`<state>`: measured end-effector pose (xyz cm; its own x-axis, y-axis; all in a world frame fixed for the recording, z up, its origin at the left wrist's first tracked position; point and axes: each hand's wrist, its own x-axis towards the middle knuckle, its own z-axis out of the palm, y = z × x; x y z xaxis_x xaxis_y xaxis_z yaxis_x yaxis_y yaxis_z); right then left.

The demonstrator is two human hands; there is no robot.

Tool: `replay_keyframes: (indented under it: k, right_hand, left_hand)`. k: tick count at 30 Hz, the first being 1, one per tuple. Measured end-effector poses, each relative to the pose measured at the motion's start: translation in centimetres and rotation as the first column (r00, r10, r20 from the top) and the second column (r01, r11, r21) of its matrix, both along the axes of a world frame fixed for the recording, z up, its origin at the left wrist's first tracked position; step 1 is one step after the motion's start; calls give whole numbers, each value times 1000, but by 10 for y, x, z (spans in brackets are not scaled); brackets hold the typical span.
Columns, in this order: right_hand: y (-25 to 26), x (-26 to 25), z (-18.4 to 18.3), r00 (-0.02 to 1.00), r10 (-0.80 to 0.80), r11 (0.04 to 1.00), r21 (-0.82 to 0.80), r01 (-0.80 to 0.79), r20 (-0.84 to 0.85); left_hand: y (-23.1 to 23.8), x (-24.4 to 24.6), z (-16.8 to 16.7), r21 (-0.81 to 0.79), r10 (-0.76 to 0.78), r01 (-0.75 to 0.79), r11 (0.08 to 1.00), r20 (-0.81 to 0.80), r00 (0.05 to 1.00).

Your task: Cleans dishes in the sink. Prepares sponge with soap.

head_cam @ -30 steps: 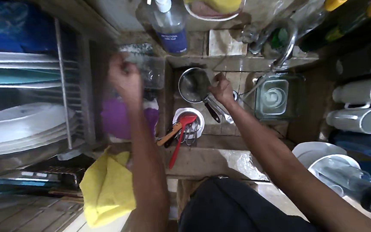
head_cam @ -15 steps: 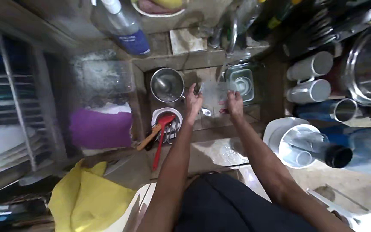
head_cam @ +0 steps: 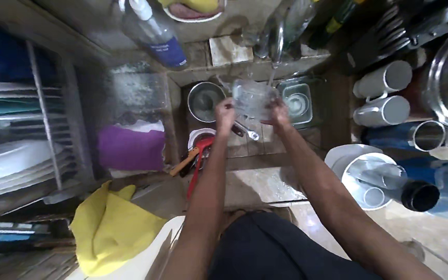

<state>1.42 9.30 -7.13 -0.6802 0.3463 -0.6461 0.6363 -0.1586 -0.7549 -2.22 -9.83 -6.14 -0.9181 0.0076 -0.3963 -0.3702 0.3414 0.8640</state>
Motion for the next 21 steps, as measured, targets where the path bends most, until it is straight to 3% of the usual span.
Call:
replay_keyframes:
  k: [4,7,9,13,17,21]
  right_hand:
    - [17,24,-16,990,-18,993,120,2,137]
    - [-6,19,-28,947,143,966,166,-196,289]
    - [-26,11,-37,906,315,904,201,-377,283]
    - [-61,-12,-25,926,349,929,73,-362,146]
    - [-80,-29,4,924,383,924,19,-383,-16]
    - [-123,-46,37,875,379,900,-101,-424,-300]
  left_hand:
    - [30,15,11,-145,-124,117,983,-39,992]
    - [31,20,37,-341,-246,194,920,-116,962]
    - [26,20,58,-448,-360,245,860,-193,913]
    - [1,14,97,-568,-489,281,774,-254,834]
    - [-78,-11,125,-574,-317,113,811,-267,910]
    - [-185,-43,121,-523,-36,-94,847,-233,972]
